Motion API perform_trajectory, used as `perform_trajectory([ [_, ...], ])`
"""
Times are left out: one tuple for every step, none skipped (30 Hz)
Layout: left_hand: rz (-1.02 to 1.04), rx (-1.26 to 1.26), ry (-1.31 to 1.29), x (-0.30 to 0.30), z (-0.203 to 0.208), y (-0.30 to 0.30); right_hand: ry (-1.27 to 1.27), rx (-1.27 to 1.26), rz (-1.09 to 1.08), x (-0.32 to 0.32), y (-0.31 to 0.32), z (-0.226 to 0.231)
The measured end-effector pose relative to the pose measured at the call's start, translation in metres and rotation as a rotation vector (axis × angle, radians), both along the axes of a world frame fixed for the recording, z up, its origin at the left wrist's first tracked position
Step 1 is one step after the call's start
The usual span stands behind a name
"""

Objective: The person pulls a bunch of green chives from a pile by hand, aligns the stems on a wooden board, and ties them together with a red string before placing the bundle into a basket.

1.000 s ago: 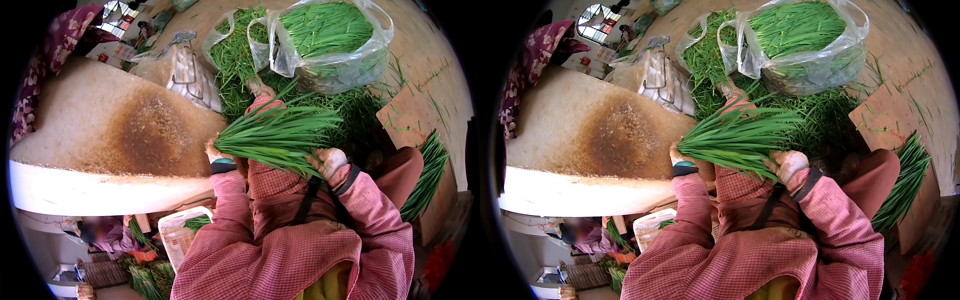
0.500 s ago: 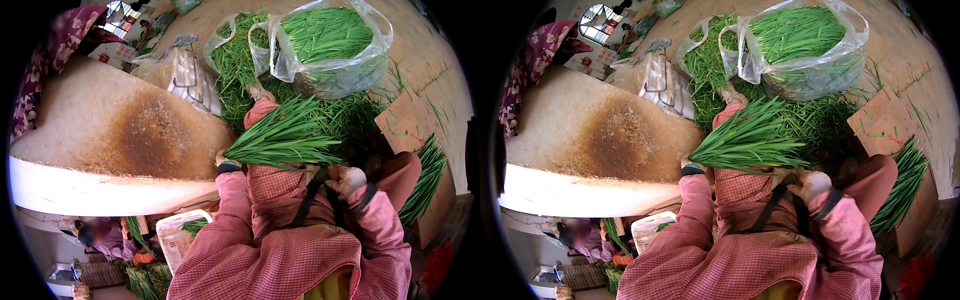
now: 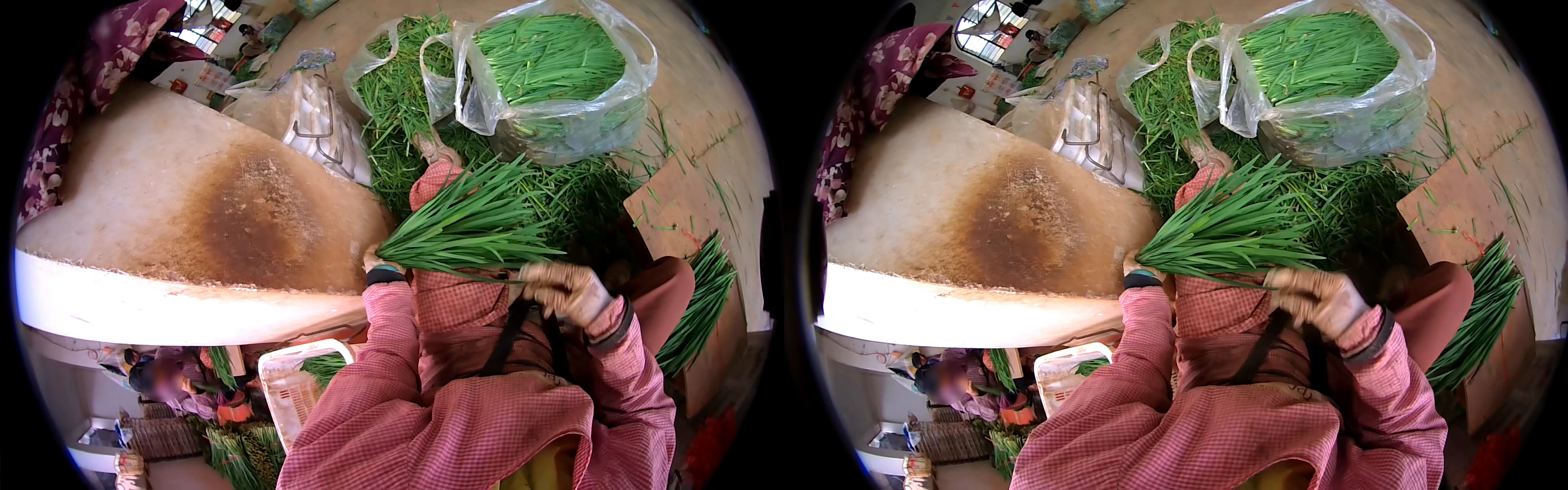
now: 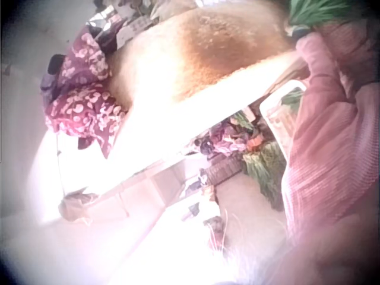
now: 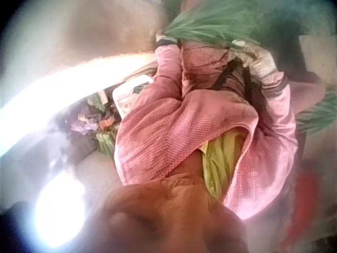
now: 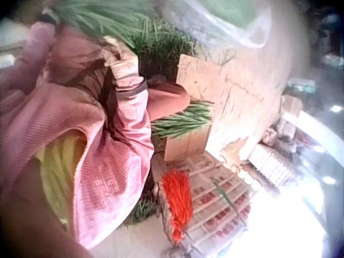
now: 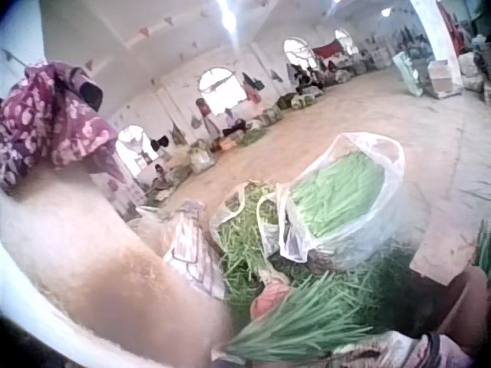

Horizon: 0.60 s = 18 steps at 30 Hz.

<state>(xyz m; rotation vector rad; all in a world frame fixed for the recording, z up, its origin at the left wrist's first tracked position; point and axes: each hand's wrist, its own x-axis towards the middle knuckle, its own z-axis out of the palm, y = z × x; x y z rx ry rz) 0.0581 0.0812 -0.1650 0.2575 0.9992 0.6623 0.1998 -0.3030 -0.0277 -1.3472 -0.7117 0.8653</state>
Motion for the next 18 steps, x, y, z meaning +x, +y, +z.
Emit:
perform_trajectory([
  [0.001, -0.014, -0.033, 0.000, -0.004, 0.003, -0.279, -0.024, -0.211, 0.007, 0.003, -0.006],
  [-0.009, -0.011, -0.029, 0.000, -0.001, 0.003, -0.355, -0.210, -0.182, 0.019, 0.010, 0.000],
  [-0.012, 0.002, -0.019, 0.001, -0.001, 0.000, -0.649, -0.307, -0.189, 0.021, 0.020, 0.012],
  [-0.018, 0.014, -0.007, 0.006, 0.007, -0.008, -0.844, -0.351, -0.197, 0.020, 0.034, 0.009],
  [-0.022, 0.036, 0.006, 0.008, 0.014, -0.013, -1.036, -0.385, -0.204, 0.017, 0.050, -0.006],
  [-0.040, 0.046, -0.048, 0.018, 0.013, -0.017, -1.063, -0.206, -0.305, 0.020, 0.070, -0.062],
  [-0.005, 0.023, -0.025, 0.010, 0.013, -0.014, -0.870, -0.096, -0.208, 0.016, 0.076, -0.045],
  [0.015, -0.003, -0.009, 0.008, 0.013, -0.012, -0.675, -0.007, -0.134, 0.012, 0.078, -0.025],
  [0.049, -0.025, 0.006, 0.005, 0.015, -0.008, 0.077, -0.090, 0.039, 0.004, 0.070, 0.009],
  [0.017, 0.016, 0.014, 0.005, 0.022, -0.013, 0.245, 0.092, -0.007, 0.000, 0.058, 0.019],
  [0.010, 0.053, -0.033, -0.001, 0.013, -0.009, 0.420, 0.261, -0.058, -0.003, 0.047, 0.021],
  [0.025, 0.022, -0.047, -0.012, 0.006, -0.006, 0.448, 0.219, 0.078, 0.006, 0.038, 0.014],
  [0.018, -0.008, -0.072, -0.004, 0.013, -0.012, 0.424, -0.051, 0.151, 0.010, 0.034, 0.005],
  [0.006, -0.019, -0.086, -0.001, 0.013, -0.012, 0.312, -0.156, 0.145, 0.001, 0.039, -0.004],
  [-0.006, -0.029, -0.100, 0.000, 0.013, -0.010, 0.199, -0.260, 0.140, -0.009, 0.046, -0.012],
  [-0.006, -0.035, -0.106, -0.003, 0.012, -0.009, 0.026, -0.322, 0.206, -0.012, 0.061, -0.014],
  [-0.052, -0.039, -0.122, 0.001, 0.013, -0.013, 0.230, -0.187, 0.193, -0.020, 0.078, -0.049],
  [-0.098, -0.043, -0.139, 0.005, 0.016, -0.018, 0.453, -0.048, 0.182, -0.026, 0.094, -0.085],
])
